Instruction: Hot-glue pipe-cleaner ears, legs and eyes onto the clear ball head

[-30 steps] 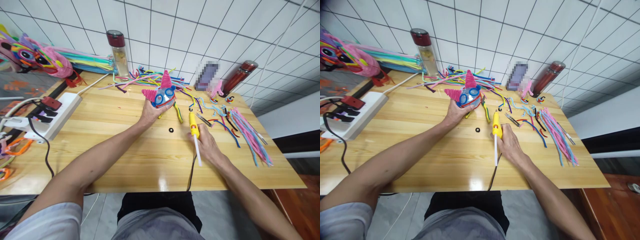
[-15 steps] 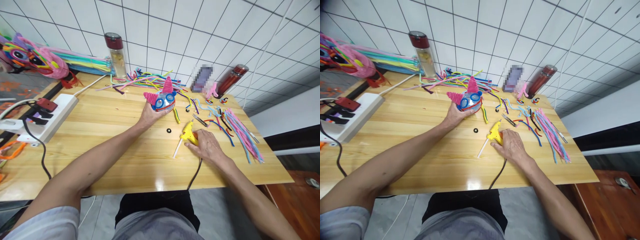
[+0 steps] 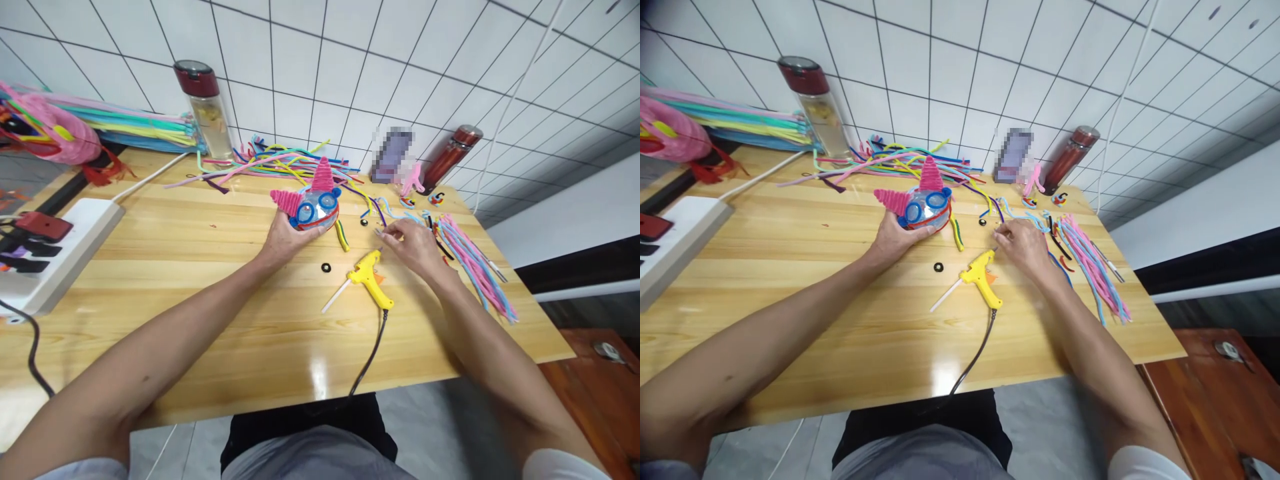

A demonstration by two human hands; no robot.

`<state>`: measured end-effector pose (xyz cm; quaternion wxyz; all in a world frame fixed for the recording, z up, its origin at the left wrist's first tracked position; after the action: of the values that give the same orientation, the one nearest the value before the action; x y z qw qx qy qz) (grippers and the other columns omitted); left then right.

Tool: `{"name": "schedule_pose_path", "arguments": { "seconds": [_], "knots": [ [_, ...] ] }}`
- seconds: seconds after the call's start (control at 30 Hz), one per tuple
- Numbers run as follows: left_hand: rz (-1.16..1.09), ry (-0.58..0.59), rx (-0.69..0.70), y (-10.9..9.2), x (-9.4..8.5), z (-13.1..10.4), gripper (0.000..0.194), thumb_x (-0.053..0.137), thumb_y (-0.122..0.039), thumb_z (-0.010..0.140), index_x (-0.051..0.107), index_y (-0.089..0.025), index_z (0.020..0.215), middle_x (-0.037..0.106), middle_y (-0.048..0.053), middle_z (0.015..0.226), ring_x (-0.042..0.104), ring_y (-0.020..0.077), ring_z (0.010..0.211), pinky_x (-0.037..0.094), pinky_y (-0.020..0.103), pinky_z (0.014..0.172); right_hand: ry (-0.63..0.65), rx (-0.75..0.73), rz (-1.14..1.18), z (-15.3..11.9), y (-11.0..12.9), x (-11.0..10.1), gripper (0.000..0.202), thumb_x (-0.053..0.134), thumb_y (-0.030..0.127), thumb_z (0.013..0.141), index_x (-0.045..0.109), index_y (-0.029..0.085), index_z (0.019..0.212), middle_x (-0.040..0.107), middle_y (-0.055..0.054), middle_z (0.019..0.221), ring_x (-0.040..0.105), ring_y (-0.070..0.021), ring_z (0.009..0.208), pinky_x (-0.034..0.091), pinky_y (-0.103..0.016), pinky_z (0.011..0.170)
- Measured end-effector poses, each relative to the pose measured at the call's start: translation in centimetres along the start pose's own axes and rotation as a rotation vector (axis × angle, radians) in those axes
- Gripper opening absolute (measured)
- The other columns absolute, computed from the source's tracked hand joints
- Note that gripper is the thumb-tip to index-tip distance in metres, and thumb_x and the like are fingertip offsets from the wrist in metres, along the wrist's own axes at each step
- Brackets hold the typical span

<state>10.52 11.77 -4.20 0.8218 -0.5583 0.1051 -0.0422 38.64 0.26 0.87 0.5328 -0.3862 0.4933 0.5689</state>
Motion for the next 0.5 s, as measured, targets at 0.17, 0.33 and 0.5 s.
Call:
{"name": "schedule_pose_path", "arguments": {
  "seconds": [0.17, 0.33, 0.5],
  "knots": [
    [0.031, 0.005, -0.049, -0.1, -0.1, -0.1, 0.079, 0.100, -0.049, 0.065, 0.062, -0.021, 0.128, 0.074, 0.014, 0.133, 0.071, 0.0355, 0.125, 0.057, 0.056, 0.113, 0.202, 0.032, -0.049, 5.3, -0.3, 2.0, 0.027, 0.067, 0.025, 0.094, 0.082, 0.020, 0.115, 0.081, -0.012, 0.114, 0.073, -0.0280, 0.104, 0.049, -0.035, 0.083],
    [0.042, 0.012, -0.102, -0.3, -0.1, -0.3, 0.078, 0.101, -0.046, 0.065, 0.062, -0.021, 0.128, 0.074, 0.014, 0.132, 0.072, 0.0353, 0.123, 0.058, 0.056, 0.111, 0.282, 0.026, -0.142, 7.2, 0.4, 3.0, 0.034, 0.065, 0.028, 0.096, 0.080, 0.018, 0.124, 0.080, -0.015, 0.123, 0.072, -0.0302, 0.112, 0.050, -0.035, 0.087],
    [0.045, 0.017, -0.104, -0.4, 0.0, -0.3, 0.076, 0.101, -0.045, 0.064, 0.063, -0.020, 0.125, 0.074, 0.014, 0.130, 0.071, 0.0349, 0.127, 0.057, 0.054, 0.114, 0.334, 0.044, -0.148, 7.7, 0.6, 3.4, 0.033, 0.062, 0.026, 0.097, 0.079, 0.017, 0.124, 0.082, -0.013, 0.121, 0.073, -0.0286, 0.112, 0.051, -0.034, 0.087]
  ]
}}
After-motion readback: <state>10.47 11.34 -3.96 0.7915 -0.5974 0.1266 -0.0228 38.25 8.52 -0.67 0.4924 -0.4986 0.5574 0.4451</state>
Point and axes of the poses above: each hand's wrist, its own z-axis towards the middle knuckle, its own x-axis out of the palm, y = z × x, the point moved 4 cm from there along z, towards the middle knuckle
